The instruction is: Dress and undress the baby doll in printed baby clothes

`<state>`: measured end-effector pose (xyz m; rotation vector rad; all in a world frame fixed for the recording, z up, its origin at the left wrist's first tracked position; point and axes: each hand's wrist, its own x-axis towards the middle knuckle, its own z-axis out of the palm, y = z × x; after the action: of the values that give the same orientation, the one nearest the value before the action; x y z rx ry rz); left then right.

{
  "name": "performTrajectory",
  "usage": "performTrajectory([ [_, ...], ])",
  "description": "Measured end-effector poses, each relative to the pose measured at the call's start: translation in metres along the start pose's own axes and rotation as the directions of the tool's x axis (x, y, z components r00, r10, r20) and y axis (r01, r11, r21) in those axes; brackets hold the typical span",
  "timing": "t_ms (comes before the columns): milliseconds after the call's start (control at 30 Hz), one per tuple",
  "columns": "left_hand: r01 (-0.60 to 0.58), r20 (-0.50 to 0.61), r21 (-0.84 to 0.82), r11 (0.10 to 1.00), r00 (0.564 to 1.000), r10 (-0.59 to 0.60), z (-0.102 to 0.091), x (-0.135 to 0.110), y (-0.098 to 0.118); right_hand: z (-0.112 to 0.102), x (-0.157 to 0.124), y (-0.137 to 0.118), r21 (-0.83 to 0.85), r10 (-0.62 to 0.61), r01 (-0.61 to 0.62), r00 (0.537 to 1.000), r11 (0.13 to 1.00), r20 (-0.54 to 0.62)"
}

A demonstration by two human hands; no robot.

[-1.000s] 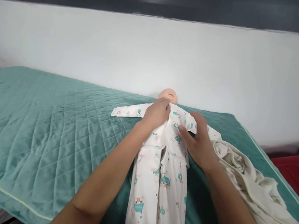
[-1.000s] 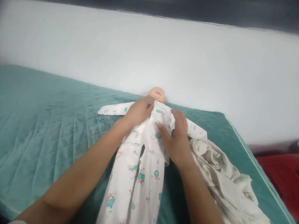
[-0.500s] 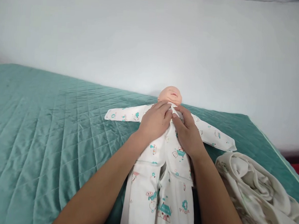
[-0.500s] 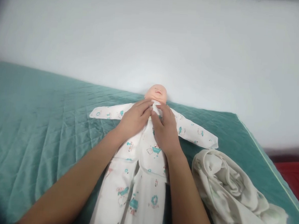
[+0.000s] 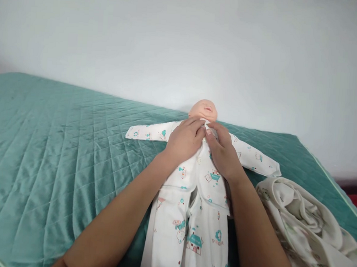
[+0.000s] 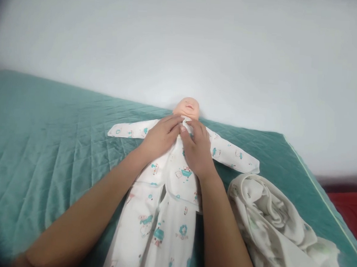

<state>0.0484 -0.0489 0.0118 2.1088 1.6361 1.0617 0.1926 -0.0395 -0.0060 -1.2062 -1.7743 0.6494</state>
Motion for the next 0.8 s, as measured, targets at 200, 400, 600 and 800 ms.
performTrajectory([
  [200,0.004,0.005,0.011,1.0,1.0,-0.004,0.001,0.0004,-0.0019,-0.001,0.0002,0.0003,0.003,0.003,-0.003,1.0,1.0,0.008],
  [400,-0.02,0.004,0.021,1.0,1.0,0.02,0.0029,0.0013,-0.0046,-0.0009,0.0022,0.0049,-0.004,-0.026,0.026,0.999,1.0,0.021],
  [600,-0.023,0.002,0.018,1.0,1.0,0.023,0.001,0.0009,-0.002,-0.0026,0.0026,0.0053,-0.015,0.012,-0.012,0.998,1.0,0.054],
  [800,-0.03,0.001,0.018,0.999,1.0,0.03,0.0018,0.0011,-0.0036,-0.0004,0.0007,0.0005,0.021,0.016,-0.015,1.0,1.0,-0.007],
])
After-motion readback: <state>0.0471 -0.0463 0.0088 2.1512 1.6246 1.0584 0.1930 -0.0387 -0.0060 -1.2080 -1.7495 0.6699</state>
